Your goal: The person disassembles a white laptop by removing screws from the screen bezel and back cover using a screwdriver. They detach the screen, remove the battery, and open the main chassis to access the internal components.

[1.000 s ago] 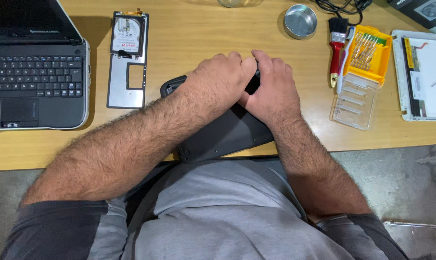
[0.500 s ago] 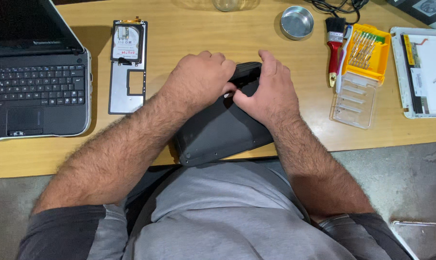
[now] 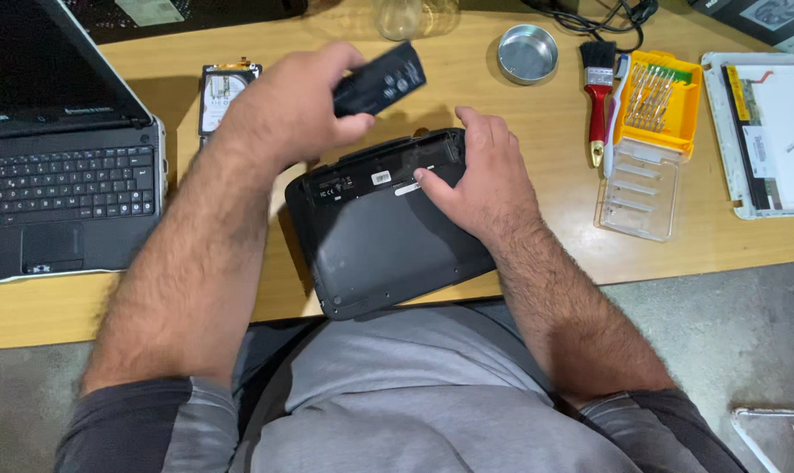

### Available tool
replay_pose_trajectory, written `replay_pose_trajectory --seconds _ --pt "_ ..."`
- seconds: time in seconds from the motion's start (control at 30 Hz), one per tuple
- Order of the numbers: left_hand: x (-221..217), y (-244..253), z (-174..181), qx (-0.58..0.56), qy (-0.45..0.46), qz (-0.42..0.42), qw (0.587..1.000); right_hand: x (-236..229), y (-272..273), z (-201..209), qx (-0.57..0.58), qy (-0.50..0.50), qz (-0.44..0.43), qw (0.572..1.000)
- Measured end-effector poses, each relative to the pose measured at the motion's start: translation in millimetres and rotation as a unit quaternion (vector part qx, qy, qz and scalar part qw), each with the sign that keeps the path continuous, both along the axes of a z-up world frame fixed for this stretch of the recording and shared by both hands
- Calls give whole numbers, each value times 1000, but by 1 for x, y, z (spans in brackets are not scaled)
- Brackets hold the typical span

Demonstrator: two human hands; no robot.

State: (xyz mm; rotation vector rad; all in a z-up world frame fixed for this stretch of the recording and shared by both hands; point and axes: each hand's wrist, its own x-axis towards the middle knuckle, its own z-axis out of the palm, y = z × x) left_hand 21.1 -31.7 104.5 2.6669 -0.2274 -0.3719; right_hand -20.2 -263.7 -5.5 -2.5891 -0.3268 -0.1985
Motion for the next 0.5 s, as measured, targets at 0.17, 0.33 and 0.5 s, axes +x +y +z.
replay_pose_trajectory --seconds 0.17,0.33,0.5 --pt "23 7 -11 -6 48 80 996 4 -3 -5 -4 7 5 1000" --pt "68 17 -44 134 -31 68 988 5 -5 -7 -4 -5 17 1000" --pt "108 22 -65 223 -84 12 971 5 -6 -6 -19 8 17 1000"
